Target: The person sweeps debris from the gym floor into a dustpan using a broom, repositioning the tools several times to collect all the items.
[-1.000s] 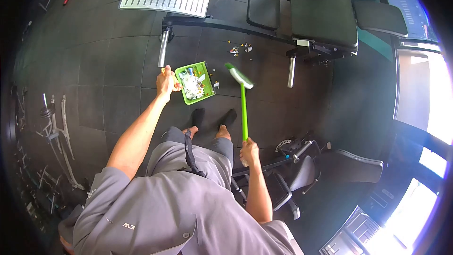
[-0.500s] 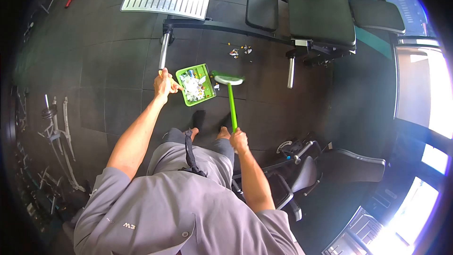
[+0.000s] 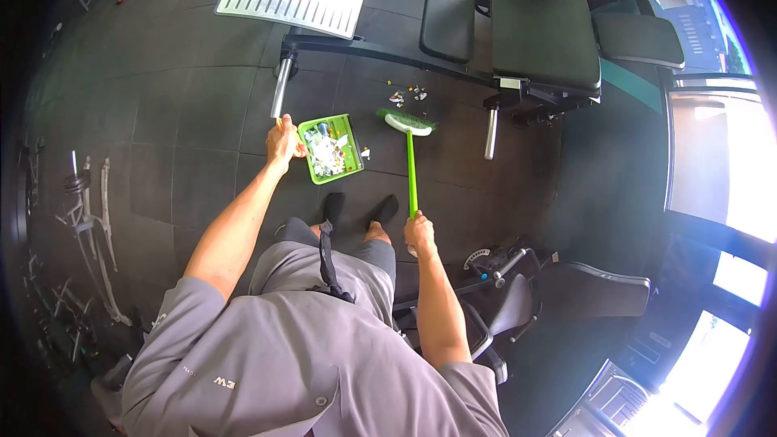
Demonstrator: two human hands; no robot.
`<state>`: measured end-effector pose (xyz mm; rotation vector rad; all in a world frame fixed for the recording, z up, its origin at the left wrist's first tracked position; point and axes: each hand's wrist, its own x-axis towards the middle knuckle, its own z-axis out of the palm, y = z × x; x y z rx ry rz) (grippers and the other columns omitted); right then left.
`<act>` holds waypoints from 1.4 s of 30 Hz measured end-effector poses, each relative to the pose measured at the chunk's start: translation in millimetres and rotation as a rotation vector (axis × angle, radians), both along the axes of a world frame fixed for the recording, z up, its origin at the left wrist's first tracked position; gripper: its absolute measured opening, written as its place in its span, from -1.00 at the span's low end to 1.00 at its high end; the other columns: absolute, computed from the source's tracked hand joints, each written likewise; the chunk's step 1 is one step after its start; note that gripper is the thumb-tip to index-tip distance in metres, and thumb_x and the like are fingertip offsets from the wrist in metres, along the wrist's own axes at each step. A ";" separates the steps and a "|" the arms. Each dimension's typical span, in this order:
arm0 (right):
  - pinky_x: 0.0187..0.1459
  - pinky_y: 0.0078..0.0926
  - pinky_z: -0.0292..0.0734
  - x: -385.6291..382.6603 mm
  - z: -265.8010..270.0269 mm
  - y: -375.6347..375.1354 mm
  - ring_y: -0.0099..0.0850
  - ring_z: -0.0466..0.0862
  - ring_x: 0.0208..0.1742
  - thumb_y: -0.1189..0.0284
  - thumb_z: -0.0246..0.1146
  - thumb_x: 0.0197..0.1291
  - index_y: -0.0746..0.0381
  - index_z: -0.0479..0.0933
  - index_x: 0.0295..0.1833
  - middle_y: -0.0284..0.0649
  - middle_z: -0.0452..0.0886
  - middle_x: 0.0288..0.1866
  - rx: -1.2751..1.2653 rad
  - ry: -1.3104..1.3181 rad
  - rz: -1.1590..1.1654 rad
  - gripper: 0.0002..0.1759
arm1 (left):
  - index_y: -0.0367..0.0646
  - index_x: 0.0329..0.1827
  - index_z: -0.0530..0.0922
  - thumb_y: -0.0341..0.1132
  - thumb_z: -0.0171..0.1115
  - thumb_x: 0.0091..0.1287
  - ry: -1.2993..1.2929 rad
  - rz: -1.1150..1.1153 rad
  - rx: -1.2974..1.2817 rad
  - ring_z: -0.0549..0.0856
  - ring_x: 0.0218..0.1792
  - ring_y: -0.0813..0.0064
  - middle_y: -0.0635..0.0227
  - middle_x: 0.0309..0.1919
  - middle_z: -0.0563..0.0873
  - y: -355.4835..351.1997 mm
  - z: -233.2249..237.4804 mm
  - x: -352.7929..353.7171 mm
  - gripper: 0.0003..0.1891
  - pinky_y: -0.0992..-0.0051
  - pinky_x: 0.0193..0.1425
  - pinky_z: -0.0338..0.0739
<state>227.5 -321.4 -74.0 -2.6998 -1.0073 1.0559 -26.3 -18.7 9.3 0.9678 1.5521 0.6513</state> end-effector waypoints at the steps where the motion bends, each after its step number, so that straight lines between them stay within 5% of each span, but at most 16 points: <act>1: -0.50 -0.27 0.63 -0.4 -23.7 -5.1 -0.20 0.68 -0.55 0.28 0.02 0.30 0.36 0.46 -0.14 -0.01 0.62 -0.53 0.002 -0.084 0.060 -0.67 | -0.31 -0.45 0.48 0.04 -0.15 0.44 -0.005 0.003 0.008 0.64 -0.72 0.41 0.25 -0.72 0.57 0.1 1.0 0.6 -0.46 0.43 -0.63 0.58; 6: -0.40 -0.25 0.63 -42.5 -5.9 -17.3 -0.15 0.71 -0.44 0.28 0.09 0.23 0.34 0.53 -0.21 0.02 0.66 -0.43 -0.076 0.132 0.146 -0.69 | -0.30 -0.44 0.47 0.02 -0.13 0.44 0.008 0.024 -0.012 0.63 -0.73 0.43 0.26 -0.73 0.56 1.0 0.7 4.0 -0.48 0.44 -0.67 0.56; 7: -0.44 -0.26 0.61 -49.0 3.9 -21.5 -0.20 0.68 -0.53 0.33 0.09 0.21 0.33 0.55 -0.26 -0.01 0.64 -0.47 0.028 0.169 0.342 -0.73 | -0.30 -0.44 0.47 0.02 -0.12 0.44 0.009 0.015 -0.013 0.63 -0.74 0.43 0.26 -0.73 0.56 1.6 0.5 3.4 -0.49 0.44 -0.67 0.56; 8: -0.53 -0.33 0.56 -56.9 15.3 -28.5 -0.34 0.59 -0.66 0.37 0.08 0.21 0.33 0.54 -0.22 -0.13 0.57 -0.59 0.013 0.328 -0.077 -0.75 | -0.29 -0.44 0.47 0.02 -0.13 0.44 0.022 0.015 -0.003 0.63 -0.74 0.44 0.27 -0.73 0.56 1.9 0.0 3.7 -0.49 0.44 -0.67 0.56; 13: -0.72 -0.53 0.43 -54.4 94.3 -41.5 -0.56 0.45 -0.73 0.35 -0.02 0.35 0.22 0.51 -0.14 -0.30 0.44 -0.65 0.012 0.475 -0.444 -0.77 | -0.26 -0.45 0.47 0.04 -0.15 0.44 0.068 0.002 0.028 0.63 -0.74 0.45 0.29 -0.74 0.56 0.0 9.8 0.5 -0.48 0.43 -0.66 0.56; 21: -0.71 -0.44 0.46 -31.0 36.2 -42.1 -0.45 0.50 -0.70 0.36 0.00 0.33 0.32 0.45 -0.16 -0.23 0.46 -0.62 0.001 0.438 -0.588 -0.76 | -0.29 -0.42 0.49 0.05 -0.14 0.43 0.043 -0.028 -0.007 0.64 -0.73 0.42 0.26 -0.73 0.57 3.2 2.8 3.0 -0.47 0.42 -0.59 0.60; 24: -0.64 -0.37 0.48 -41.9 -19.5 -56.3 -0.40 0.55 -0.65 0.37 0.04 0.25 0.37 0.54 -0.18 -0.16 0.55 -0.58 -0.112 0.248 -0.245 -0.72 | -0.28 -0.43 0.49 0.06 -0.14 0.42 0.077 -0.012 -0.003 0.65 -0.72 0.40 0.25 -0.73 0.57 7.3 -6.2 6.3 -0.47 0.41 -0.56 0.62; 28: -0.64 -0.44 0.46 -79.0 26.4 -58.7 -0.46 0.52 -0.66 0.37 0.01 0.28 0.37 0.54 -0.15 -0.22 0.53 -0.59 -0.050 0.511 -0.377 -0.71 | -0.29 -0.43 0.50 0.07 -0.15 0.41 0.082 -0.018 -0.001 0.65 -0.72 0.38 0.23 -0.71 0.58 7.3 -12.1 8.0 -0.46 0.41 -0.52 0.63; 32: -0.69 -0.54 0.42 -64.3 80.5 -63.9 -0.55 0.42 -0.70 0.35 0.00 0.36 0.24 0.41 0.22 -0.32 0.41 -0.61 -0.043 0.711 -0.661 -0.62 | -0.29 -0.42 0.50 0.05 -0.15 0.41 0.106 -0.031 0.008 0.66 -0.72 0.38 0.24 -0.71 0.59 7.1 -13.3 8.4 -0.46 0.40 -0.51 0.63; 35: -0.69 -0.54 0.41 -58.3 112.5 -56.6 -0.55 0.43 -0.69 0.36 -0.01 0.36 0.24 0.39 0.25 -0.29 0.43 -0.60 -0.011 0.608 -0.618 -0.61 | -0.29 -0.40 0.50 0.06 -0.14 0.41 0.081 -0.016 -0.012 0.66 -0.71 0.37 0.25 -0.71 0.59 5.8 -2.2 9.8 -0.47 0.41 -0.53 0.63; 39: -0.73 -0.48 0.44 -47.4 89.0 -52.7 -0.51 0.44 -0.74 0.36 -0.04 0.37 0.29 0.44 -0.10 -0.29 0.43 -0.62 0.050 0.534 -0.569 -0.77 | -0.31 -0.39 0.48 0.05 -0.12 0.41 0.037 0.003 -0.001 0.65 -0.72 0.37 0.23 -0.70 0.58 4.2 -5.8 7.7 -0.48 0.42 -0.64 0.58; 42: -0.73 -0.46 0.45 -45.2 36.0 -52.2 -0.48 0.46 -0.73 0.38 -0.04 0.36 0.31 0.44 -0.10 -0.29 0.42 -0.65 0.055 0.480 -0.478 -0.77 | -0.33 -0.38 0.47 0.04 -0.10 0.41 -0.029 0.032 0.003 0.64 -0.72 0.36 0.20 -0.69 0.57 -0.5 -0.4 8.5 -0.48 0.40 -0.72 0.55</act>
